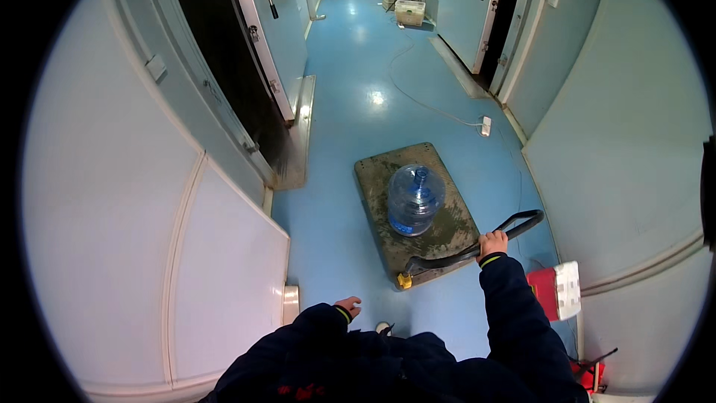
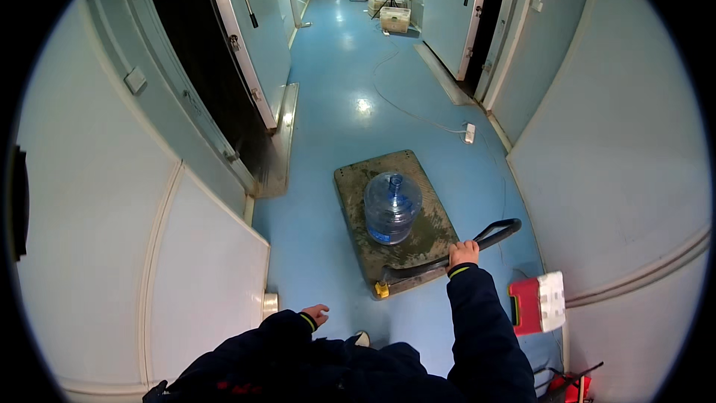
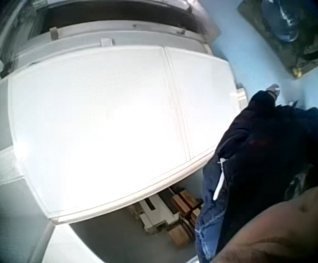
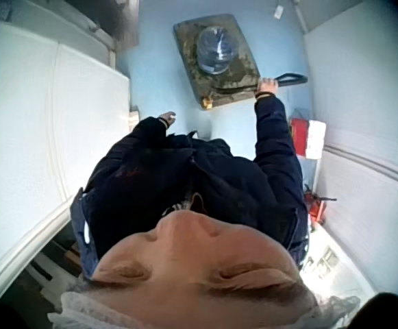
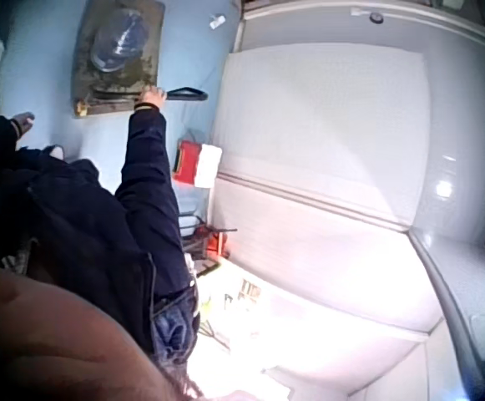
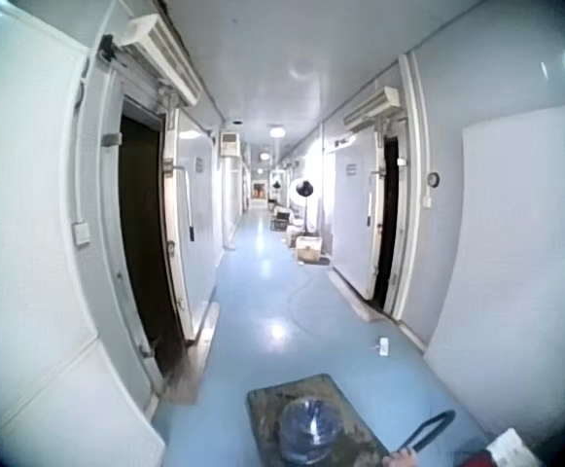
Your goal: The person places a large water jug onto a hand truck, then pulls the hand truck through a storage area and down a hallway. The person navigates around stacked crates and other items while transporting the jug.
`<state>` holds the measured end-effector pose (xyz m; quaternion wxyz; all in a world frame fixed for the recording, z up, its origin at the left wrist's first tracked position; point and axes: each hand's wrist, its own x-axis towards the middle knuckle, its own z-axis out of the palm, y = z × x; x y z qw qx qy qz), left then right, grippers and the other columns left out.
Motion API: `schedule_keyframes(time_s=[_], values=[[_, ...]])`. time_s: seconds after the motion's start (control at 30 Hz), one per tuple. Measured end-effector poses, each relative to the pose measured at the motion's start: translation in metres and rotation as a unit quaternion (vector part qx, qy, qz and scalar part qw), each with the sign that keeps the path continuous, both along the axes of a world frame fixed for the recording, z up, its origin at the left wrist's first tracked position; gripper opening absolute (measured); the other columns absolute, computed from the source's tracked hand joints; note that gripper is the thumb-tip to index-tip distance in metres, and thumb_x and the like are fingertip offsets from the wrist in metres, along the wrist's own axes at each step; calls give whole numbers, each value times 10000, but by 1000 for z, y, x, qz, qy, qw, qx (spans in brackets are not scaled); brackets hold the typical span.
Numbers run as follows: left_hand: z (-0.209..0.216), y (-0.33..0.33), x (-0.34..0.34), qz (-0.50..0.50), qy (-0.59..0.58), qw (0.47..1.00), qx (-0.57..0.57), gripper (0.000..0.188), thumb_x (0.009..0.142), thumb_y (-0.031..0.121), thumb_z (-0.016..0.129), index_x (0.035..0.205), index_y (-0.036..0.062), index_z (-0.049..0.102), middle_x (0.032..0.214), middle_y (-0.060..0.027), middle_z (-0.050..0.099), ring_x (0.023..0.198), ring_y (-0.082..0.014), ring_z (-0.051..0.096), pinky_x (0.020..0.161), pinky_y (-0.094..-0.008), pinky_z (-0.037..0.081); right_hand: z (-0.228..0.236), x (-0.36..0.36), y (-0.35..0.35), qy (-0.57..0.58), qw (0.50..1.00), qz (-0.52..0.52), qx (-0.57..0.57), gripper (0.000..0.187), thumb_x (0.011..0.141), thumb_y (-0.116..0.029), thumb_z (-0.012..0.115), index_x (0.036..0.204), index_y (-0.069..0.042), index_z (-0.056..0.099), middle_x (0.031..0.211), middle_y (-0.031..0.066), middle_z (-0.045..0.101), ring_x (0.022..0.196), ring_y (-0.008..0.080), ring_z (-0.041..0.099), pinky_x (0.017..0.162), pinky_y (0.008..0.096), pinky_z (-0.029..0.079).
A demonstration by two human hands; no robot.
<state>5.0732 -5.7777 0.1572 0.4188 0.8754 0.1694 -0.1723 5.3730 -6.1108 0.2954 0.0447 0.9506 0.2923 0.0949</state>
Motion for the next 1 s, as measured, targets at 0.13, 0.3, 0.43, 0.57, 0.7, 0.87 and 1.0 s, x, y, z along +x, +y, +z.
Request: schedule_keyframes(time_s=[0.13,0.3,0.43,0.57,0.7,0.87,1.0], values=[[32,41,100,43,-12,998,-41,316,748,275,603,1028,142,545,756,-85,623,719,-232,603,675,-323,479,10,91,86,37,999,-2,-16,313,500,-216,715,764,-113,581,802,55,555,892,261,493,871,406,324],[-8,125,165,77,-17,994,-78,313,748,267,599,1032,143,553,772,-82,626,723,-212,604,674,-315,480,18,186,216,34,999,18,-6,357,517,-263,731,803,-116,575,826,54,567,893,258,505,874,411,322],[-6,198,201,150,79,983,-67,382,744,292,584,1084,124,538,849,-117,635,768,-227,608,718,-330,477,24,260,296,71,997,29,-4,376,574,-268,720,871,-101,562,918,72,571,963,264,492,881,425,322],[-2,269,208,258,88,958,-85,392,729,296,564,1079,120,540,792,-106,642,764,-221,613,716,-320,479,23,332,380,105,993,47,-16,336,588,-259,700,851,-104,560,913,78,572,953,262,498,864,417,336],[1,331,246,315,80,946,-15,370,703,291,576,1038,135,560,728,-88,630,723,-218,610,702,-316,477,6,416,447,66,996,53,5,307,569,-240,698,808,-108,557,850,74,577,893,258,514,821,406,347],[3,459,322,388,-41,919,50,352,700,270,581,1015,114,561,778,-102,630,754,-224,610,708,-331,475,7,490,540,18,997,56,55,252,563,-204,684,751,-115,543,778,72,573,850,266,518,768,405,354],[48,583,463,348,-169,913,125,500,692,280,635,1124,79,483,849,-111,613,768,-207,596,707,-332,478,4,556,605,4,996,60,72,169,577,-147,627,711,-114,529,747,78,567,802,269,514,754,415,356]])
